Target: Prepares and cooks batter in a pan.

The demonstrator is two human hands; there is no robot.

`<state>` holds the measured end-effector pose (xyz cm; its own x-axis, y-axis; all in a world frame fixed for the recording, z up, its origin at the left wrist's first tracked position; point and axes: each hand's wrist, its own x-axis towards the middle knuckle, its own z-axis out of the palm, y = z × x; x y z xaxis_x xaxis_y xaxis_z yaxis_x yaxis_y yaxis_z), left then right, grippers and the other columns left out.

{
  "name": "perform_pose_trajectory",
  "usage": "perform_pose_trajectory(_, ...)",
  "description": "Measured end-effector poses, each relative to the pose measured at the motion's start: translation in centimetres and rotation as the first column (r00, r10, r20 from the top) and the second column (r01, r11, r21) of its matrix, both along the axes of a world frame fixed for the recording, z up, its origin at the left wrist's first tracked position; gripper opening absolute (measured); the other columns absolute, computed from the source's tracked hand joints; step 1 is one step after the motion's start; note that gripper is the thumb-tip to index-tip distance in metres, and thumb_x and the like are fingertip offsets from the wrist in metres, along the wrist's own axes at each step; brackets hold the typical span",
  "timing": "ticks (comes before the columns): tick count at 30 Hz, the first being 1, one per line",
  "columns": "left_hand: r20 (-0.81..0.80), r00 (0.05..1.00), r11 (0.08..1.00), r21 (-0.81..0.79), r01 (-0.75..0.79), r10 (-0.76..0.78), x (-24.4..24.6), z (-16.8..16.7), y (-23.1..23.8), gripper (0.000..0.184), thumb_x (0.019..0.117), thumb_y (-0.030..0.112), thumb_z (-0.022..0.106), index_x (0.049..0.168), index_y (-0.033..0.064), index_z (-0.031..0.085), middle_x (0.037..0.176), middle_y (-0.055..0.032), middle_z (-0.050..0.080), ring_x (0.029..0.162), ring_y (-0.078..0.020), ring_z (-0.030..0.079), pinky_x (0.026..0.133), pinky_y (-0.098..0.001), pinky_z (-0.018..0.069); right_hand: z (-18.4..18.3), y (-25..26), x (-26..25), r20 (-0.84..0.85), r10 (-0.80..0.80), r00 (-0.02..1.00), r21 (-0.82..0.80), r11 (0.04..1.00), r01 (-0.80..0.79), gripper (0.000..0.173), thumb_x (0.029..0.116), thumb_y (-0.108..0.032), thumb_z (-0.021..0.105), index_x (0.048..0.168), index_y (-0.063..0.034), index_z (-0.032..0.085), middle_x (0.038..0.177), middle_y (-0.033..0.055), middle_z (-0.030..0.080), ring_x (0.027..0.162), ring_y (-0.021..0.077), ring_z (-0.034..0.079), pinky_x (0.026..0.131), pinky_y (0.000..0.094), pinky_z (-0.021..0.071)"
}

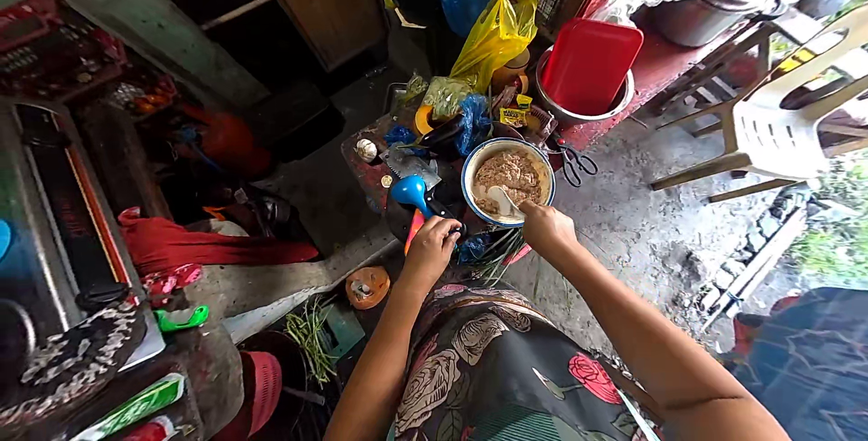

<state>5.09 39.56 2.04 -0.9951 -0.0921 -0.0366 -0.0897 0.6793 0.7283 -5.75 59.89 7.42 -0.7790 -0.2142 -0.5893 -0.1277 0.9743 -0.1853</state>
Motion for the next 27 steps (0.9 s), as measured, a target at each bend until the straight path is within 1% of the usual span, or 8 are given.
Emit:
perform_pose_trajectory(2, 0.003, 1.000, 1.000, -0.001, -0.008, 0.008, 0.3, -0.3, -0.1, 0.023, 0.0999, 0.013, 0.062, 0.116, 0.0024, 0.074, 0.111, -0.0169, 0.071, 0.098, -0.0246, 0.070, 0.092, -0.0370, 0.0569, 0.3, -0.4, -0.3, -0.051, -0.019, 0.999, -0.039, 0.999, 0.017, 0.037, 0.1028, -0.006, 0.046, 0.135, -0.0096, 0.064, 0.123, 0.0229, 0.069, 0.116, 0.0435, 0.066, 0.090, 0.0637, 0.0510)
perform_pose_trajectory(5, -0.012, 0.999, 0.999, -0.011, -0.036, 0.036, 0.9, -0.8, -0.6, 0.022, 0.0989, 0.012, 0.062, 0.114, 0.0017, 0.074, 0.108, -0.0172, 0.071, 0.095, -0.0253, 0.071, 0.089, -0.0377, 0.0576, 1.5, -1.0, 0.0, -0.108, 0.007, 0.994, -0.044, 0.999, -0.012, 0.033, 0.1008, -0.003, 0.049, 0.130, -0.0068, 0.065, 0.124, 0.0212, 0.069, 0.112, 0.0428, 0.067, 0.086, 0.0631, 0.0524)
perform_pose_trajectory(10, 0.002, 0.998, 0.998, 0.002, -0.069, 0.069, 1.8, -1.0, -0.7, 0.022, 0.0994, 0.012, 0.062, 0.116, 0.0020, 0.074, 0.110, -0.0172, 0.071, 0.097, -0.0244, 0.070, 0.090, -0.0362, 0.0576, -0.5, -1.0, 0.2, -0.043, 0.093, 0.995, -0.024, 0.995, -0.094, 0.035, 0.1013, -0.005, 0.046, 0.132, -0.0072, 0.062, 0.122, 0.0240, 0.068, 0.114, 0.0452, 0.066, 0.088, 0.0646, 0.0510)
perform_pose_trajectory(13, -0.024, 0.997, 0.998, 0.001, -0.070, 0.070, 2.3, -1.2, -0.7, 0.022, 0.0983, 0.011, 0.063, 0.114, 0.0010, 0.074, 0.107, -0.0175, 0.071, 0.094, -0.0241, 0.071, 0.089, -0.0348, 0.0581, -0.6, -0.5, -0.7, -0.180, 0.104, 0.978, -0.049, 0.992, -0.115, 0.032, 0.0994, -0.002, 0.051, 0.126, -0.0065, 0.067, 0.123, 0.0228, 0.068, 0.106, 0.0457, 0.068, 0.081, 0.0650, 0.0522)
perform_pose_trajectory(16, -0.003, 0.998, 0.998, 0.005, -0.066, 0.066, 2.6, -1.2, -0.7, 0.022, 0.0981, 0.011, 0.063, 0.114, 0.0004, 0.074, 0.107, -0.0183, 0.071, 0.094, -0.0254, 0.071, 0.088, -0.0361, 0.0576, -0.7, -0.6, -1.2, -0.319, 0.128, 0.939, -0.091, 0.982, -0.165, 0.032, 0.0984, 0.002, 0.054, 0.126, -0.0071, 0.069, 0.120, 0.0229, 0.068, 0.101, 0.0451, 0.069, 0.077, 0.0625, 0.0533)
perform_pose_trajectory(21, 0.021, 0.998, 0.999, 0.010, -0.053, 0.053, 2.3, -1.1, -0.5, 0.023, 0.0994, 0.012, 0.062, 0.116, 0.0015, 0.073, 0.110, -0.0177, 0.071, 0.096, -0.0250, 0.071, 0.090, -0.0370, 0.0577, -1.8, 0.2, -0.8, -0.200, 0.310, 0.929, -0.015, 0.947, -0.320, 0.034, 0.0970, 0.005, 0.052, 0.124, -0.0071, 0.069, 0.125, 0.0225, 0.067, 0.106, 0.0455, 0.067, 0.082, 0.0626, 0.0522)
perform_pose_trajectory(24, 0.031, 0.999, 0.999, 0.014, -0.038, 0.038, 1.9, -1.2, -0.4, 0.023, 0.0998, 0.012, 0.061, 0.116, 0.0008, 0.073, 0.110, -0.0180, 0.071, 0.096, -0.0259, 0.070, 0.090, -0.0377, 0.0574, 0.1, 1.1, -0.6, -0.212, 0.277, 0.937, 0.009, 0.959, -0.282, 0.034, 0.0967, 0.003, 0.056, 0.125, -0.0087, 0.070, 0.121, 0.0209, 0.069, 0.104, 0.0441, 0.068, 0.081, 0.0619, 0.0520)
perform_pose_trajectory(27, 0.027, 1.000, 1.000, 0.005, -0.016, 0.016, 1.5, -1.1, 0.0, 0.024, 0.1001, 0.013, 0.061, 0.116, 0.0012, 0.073, 0.111, -0.0174, 0.071, 0.097, -0.0256, 0.070, 0.092, -0.0381, 0.0568, -0.9, 1.3, -0.7, -0.266, 0.224, 0.938, -0.006, 0.972, -0.234, 0.035, 0.0951, 0.006, 0.056, 0.125, -0.0077, 0.069, 0.122, 0.0224, 0.068, 0.101, 0.0449, 0.069, 0.079, 0.0618, 0.0526)
